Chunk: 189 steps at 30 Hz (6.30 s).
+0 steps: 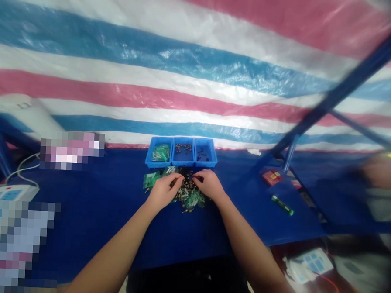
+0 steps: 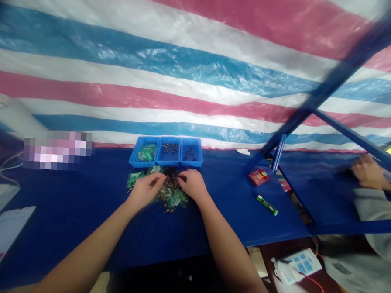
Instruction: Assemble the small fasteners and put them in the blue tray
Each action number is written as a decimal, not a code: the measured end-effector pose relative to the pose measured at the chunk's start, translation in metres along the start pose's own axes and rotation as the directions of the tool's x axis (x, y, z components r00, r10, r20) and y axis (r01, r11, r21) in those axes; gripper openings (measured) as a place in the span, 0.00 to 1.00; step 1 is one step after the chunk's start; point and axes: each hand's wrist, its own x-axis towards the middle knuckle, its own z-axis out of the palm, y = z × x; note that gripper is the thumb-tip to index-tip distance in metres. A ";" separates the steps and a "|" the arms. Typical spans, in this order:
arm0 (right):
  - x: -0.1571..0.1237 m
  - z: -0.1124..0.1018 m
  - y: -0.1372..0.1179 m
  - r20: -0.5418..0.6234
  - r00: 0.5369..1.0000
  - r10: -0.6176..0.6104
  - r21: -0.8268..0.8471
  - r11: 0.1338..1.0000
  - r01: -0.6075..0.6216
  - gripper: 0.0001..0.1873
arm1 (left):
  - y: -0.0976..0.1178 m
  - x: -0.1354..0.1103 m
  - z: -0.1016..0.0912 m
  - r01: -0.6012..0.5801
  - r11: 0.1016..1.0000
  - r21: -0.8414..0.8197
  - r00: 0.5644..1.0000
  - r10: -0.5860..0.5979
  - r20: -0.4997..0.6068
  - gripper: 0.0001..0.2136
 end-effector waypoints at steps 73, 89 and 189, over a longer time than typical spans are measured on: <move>-0.007 -0.002 -0.032 0.004 1.000 -0.022 0.549 0.836 0.016 0.13 | -0.003 -0.001 0.002 0.014 0.999 -0.051 1.000 -0.014 0.003 0.12; -0.007 -0.001 -0.032 0.012 1.000 -0.018 0.544 0.839 0.009 0.14 | -0.001 -0.001 0.001 0.023 0.999 -0.047 1.000 -0.022 0.009 0.13; -0.005 0.004 -0.031 0.000 0.998 0.060 0.719 0.694 -0.042 0.16 | -0.008 -0.003 0.007 -0.033 0.992 -0.122 0.997 0.024 -0.078 0.11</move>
